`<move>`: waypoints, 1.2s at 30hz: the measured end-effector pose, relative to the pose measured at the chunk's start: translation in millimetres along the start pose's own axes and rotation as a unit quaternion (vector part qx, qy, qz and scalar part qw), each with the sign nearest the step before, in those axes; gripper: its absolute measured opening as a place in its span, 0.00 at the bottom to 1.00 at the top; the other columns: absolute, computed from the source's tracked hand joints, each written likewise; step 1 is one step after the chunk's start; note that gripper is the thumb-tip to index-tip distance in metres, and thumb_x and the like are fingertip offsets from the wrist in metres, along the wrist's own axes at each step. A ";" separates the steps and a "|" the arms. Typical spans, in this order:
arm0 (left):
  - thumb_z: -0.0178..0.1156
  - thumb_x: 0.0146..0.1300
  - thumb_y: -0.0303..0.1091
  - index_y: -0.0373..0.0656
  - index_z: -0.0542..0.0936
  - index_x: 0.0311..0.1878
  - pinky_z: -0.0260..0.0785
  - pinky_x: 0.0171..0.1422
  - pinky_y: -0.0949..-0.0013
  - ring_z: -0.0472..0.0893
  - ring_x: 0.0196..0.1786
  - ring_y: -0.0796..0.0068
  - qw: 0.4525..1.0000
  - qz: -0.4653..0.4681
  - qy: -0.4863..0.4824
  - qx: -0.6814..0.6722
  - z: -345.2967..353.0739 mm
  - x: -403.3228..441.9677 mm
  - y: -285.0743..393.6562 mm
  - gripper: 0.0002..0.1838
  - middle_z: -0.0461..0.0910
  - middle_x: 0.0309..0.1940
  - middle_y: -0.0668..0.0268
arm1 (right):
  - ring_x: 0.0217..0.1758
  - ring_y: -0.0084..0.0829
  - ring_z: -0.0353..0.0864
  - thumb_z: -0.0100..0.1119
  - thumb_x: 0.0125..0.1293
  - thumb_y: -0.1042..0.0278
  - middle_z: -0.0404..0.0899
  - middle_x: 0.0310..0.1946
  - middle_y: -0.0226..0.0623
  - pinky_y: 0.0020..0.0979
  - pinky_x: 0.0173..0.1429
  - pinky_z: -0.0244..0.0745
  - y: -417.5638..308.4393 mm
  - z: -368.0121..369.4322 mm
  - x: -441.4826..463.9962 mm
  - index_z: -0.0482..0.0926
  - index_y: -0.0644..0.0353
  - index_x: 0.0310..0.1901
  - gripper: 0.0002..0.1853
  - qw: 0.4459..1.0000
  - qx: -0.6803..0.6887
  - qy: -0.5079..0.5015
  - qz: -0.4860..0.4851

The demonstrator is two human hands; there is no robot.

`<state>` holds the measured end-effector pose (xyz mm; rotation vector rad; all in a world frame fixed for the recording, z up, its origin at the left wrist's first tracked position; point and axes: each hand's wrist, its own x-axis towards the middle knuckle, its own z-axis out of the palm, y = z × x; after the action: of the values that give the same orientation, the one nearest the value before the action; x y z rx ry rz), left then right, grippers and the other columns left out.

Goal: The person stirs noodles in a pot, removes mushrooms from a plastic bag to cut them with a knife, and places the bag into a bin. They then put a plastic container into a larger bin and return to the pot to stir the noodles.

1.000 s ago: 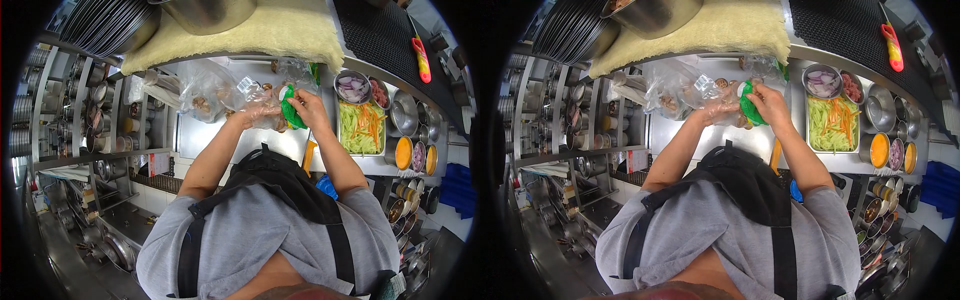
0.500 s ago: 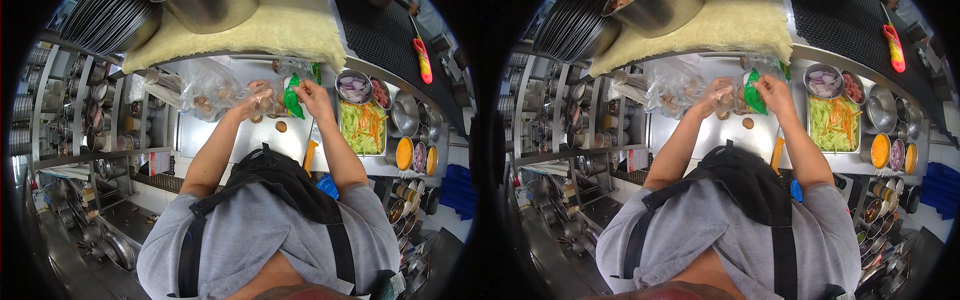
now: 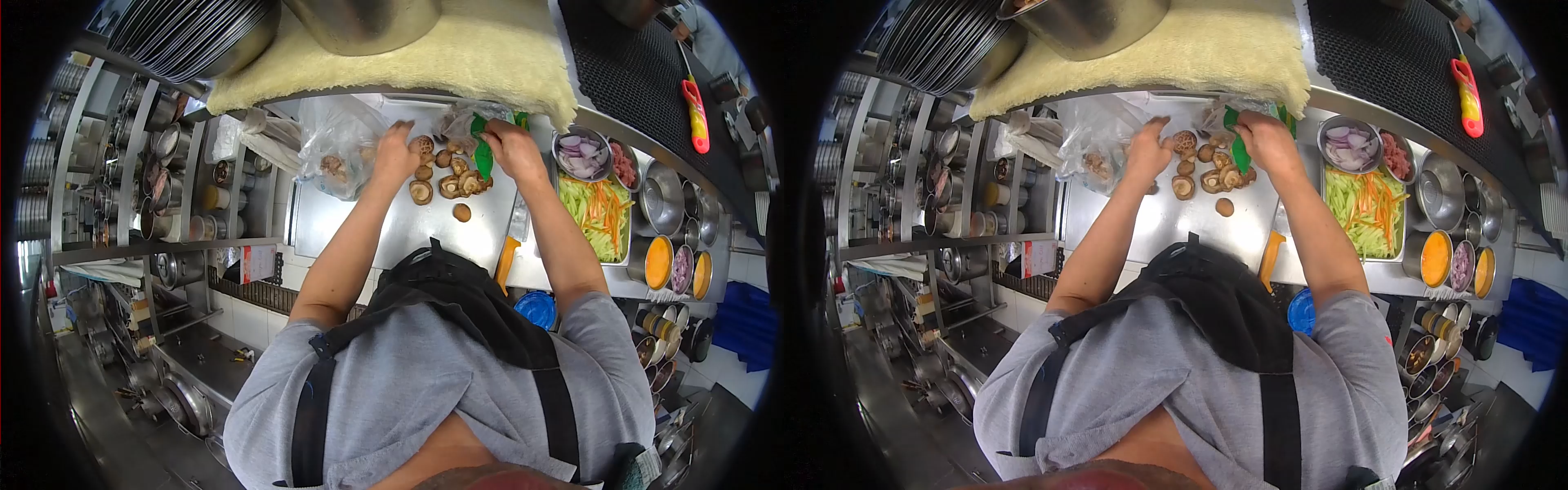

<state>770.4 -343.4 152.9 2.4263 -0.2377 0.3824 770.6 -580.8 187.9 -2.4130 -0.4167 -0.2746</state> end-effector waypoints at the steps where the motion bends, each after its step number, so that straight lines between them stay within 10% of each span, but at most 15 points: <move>1: 0.56 0.57 0.29 0.36 0.78 0.52 0.69 0.58 0.56 0.77 0.51 0.49 1.000 -0.001 0.002 0.001 -7.3 7.5 14.9 0.18 0.78 0.48 0.47 | 0.37 0.50 0.79 0.61 0.59 0.67 0.80 0.32 0.47 0.44 0.42 0.73 -1.0 -1.2 2.2 0.78 0.61 0.34 0.07 1.000 0.013 -0.001 0.005; 13: 0.60 0.57 0.34 0.36 0.80 0.42 0.72 0.47 0.61 0.81 0.41 0.54 0.964 0.091 -0.204 -0.143 -12.2 61.0 52.4 0.13 0.82 0.37 0.52 | 0.36 0.44 0.81 0.64 0.59 0.66 0.82 0.34 0.43 0.36 0.41 0.75 -9.5 -6.5 -2.6 0.82 0.61 0.40 0.10 0.998 0.047 0.003 -0.044; 19: 0.59 0.60 0.35 0.39 0.79 0.45 0.70 0.50 0.59 0.80 0.45 0.54 0.979 0.058 -0.187 -0.059 -1.5 72.5 47.9 0.12 0.81 0.39 0.52 | 0.39 0.38 0.83 0.67 0.57 0.59 0.82 0.37 0.48 0.34 0.45 0.76 -3.0 3.4 -31.2 0.80 0.66 0.44 0.20 0.985 -0.032 0.172 0.001; 26: 0.59 0.61 0.35 0.39 0.77 0.51 0.69 0.52 0.54 0.77 0.47 0.46 0.989 0.137 -0.036 -0.031 0.6 75.8 39.8 0.17 0.78 0.44 0.47 | 0.35 0.49 0.81 0.64 0.59 0.62 0.80 0.30 0.54 0.42 0.39 0.75 4.8 18.4 -46.9 0.81 0.62 0.45 0.16 0.977 0.057 0.046 0.201; 31: 0.61 0.60 0.36 0.39 0.78 0.48 0.71 0.48 0.56 0.80 0.41 0.49 0.995 0.098 -0.001 -0.019 -31.9 73.9 40.5 0.16 0.80 0.39 0.50 | 0.32 0.50 0.80 0.60 0.61 0.69 0.80 0.29 0.51 0.42 0.37 0.74 -4.4 -21.8 -21.0 0.81 0.63 0.38 0.08 0.975 0.103 0.176 0.090; 33: 0.61 0.59 0.36 0.39 0.80 0.44 0.73 0.46 0.58 0.82 0.39 0.53 0.968 0.121 0.052 -0.216 -37.1 71.0 36.8 0.14 0.82 0.33 0.53 | 0.35 0.51 0.80 0.59 0.60 0.70 0.80 0.31 0.52 0.40 0.39 0.74 -10.3 -31.2 -14.5 0.82 0.62 0.38 0.07 0.970 0.140 0.145 0.137; 36: 0.59 0.59 0.37 0.40 0.82 0.39 0.73 0.47 0.58 0.81 0.41 0.52 0.996 0.009 -0.090 -0.028 -27.7 59.9 27.3 0.11 0.83 0.34 0.53 | 0.32 0.47 0.81 0.58 0.61 0.68 0.81 0.29 0.49 0.39 0.37 0.75 22.0 -3.3 -7.5 0.83 0.60 0.38 0.08 0.994 -0.028 0.106 0.005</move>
<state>813.6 -350.9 209.2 2.4056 -0.3452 0.1624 771.4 -600.7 175.4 -2.4083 -0.3037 -0.5382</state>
